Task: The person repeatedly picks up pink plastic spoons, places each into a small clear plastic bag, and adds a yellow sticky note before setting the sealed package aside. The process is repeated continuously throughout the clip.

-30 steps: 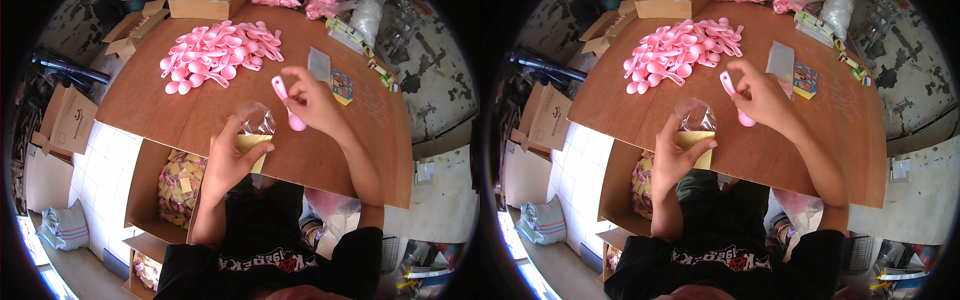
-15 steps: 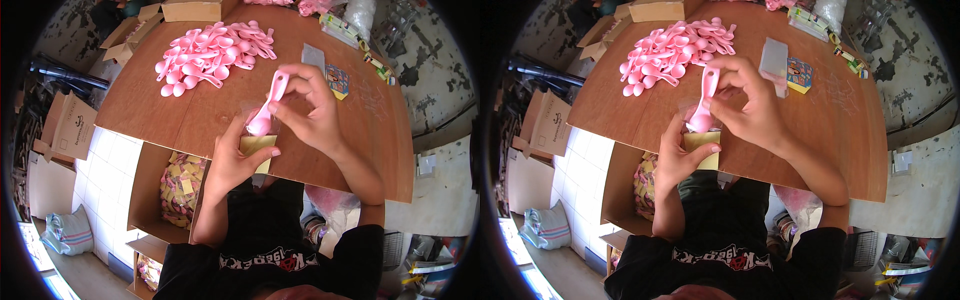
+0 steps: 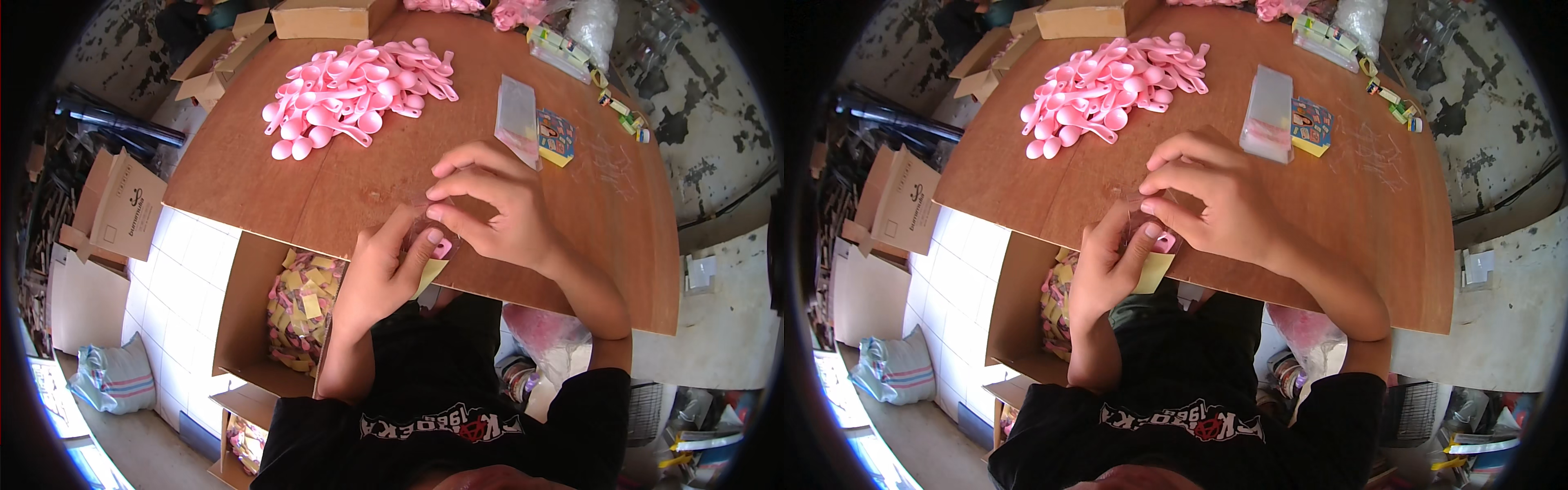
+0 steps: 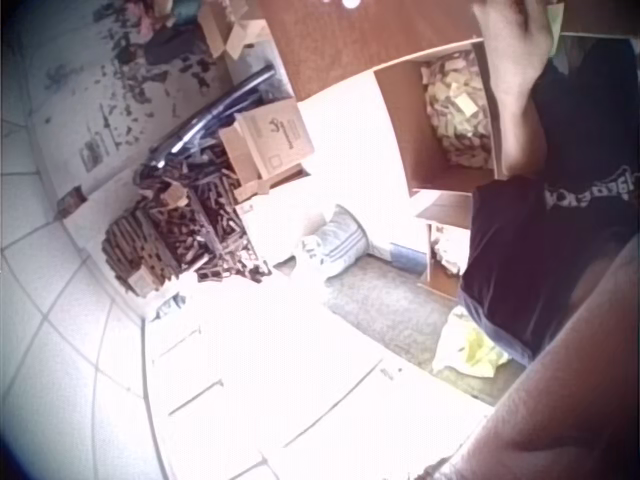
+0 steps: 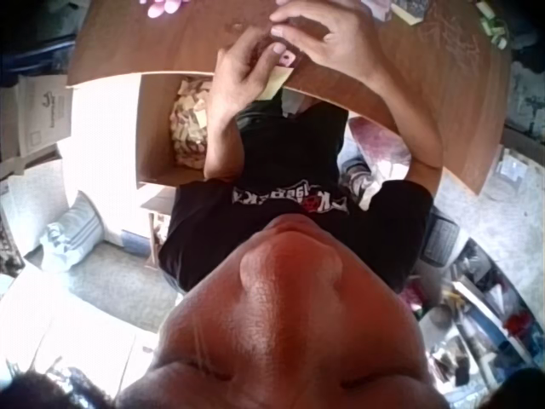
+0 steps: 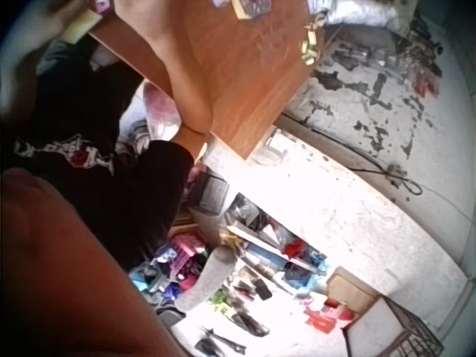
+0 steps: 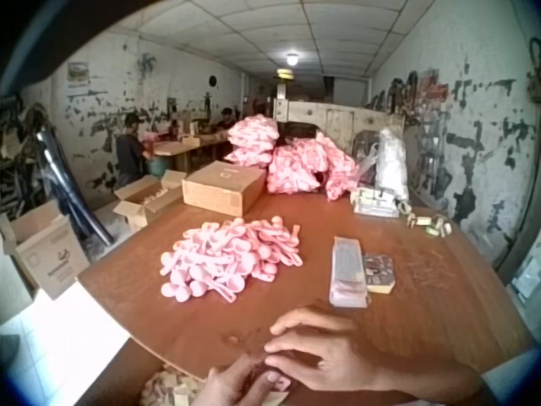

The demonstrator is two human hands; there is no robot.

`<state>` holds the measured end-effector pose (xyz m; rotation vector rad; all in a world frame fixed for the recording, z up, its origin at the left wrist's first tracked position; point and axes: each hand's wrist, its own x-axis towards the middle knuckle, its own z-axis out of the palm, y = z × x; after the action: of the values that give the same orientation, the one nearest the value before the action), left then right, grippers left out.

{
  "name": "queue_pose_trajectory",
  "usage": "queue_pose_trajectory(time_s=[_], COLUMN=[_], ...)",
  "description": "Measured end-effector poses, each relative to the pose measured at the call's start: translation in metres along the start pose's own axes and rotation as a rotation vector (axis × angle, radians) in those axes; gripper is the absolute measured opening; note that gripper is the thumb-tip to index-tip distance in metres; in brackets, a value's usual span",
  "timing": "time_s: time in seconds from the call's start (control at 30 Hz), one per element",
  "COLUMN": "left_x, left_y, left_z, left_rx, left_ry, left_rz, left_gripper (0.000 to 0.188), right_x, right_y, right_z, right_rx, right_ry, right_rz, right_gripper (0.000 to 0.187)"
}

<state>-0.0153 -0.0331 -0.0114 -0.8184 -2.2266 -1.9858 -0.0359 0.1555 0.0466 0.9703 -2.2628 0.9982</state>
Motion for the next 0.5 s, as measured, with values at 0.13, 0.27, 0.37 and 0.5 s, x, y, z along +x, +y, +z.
queue_pose_trajectory(time_s=[0.13, 0.27, 0.37, 0.5], left_x=[-0.001, -0.005, -0.005, -0.006], left_y=[0.009, 0.008, 0.005, 0.007], left_z=[0.004, 0.003, 0.004, 0.005], left_rx=[0.144, 0.336, 0.464, 0.490], left_ry=[0.013, -0.025, -0.075, -0.104], left_rz=[0.026, 0.026, 0.046, 0.104], left_gripper=[0.011, 0.009, 0.010, 0.010], right_x=[0.002, -0.005, -0.012, -0.011], right_y=[-0.005, -0.014, -0.015, -0.017], right_z=[-0.005, -0.001, 0.003, 0.002], right_rx=[-0.131, -0.369, -0.673, -0.604], right_ry=[-0.033, -0.088, -0.151, -0.114], right_rz=[-0.108, -0.207, -0.307, -0.248], right_gripper=[0.013, 0.017, 0.020, 0.009])
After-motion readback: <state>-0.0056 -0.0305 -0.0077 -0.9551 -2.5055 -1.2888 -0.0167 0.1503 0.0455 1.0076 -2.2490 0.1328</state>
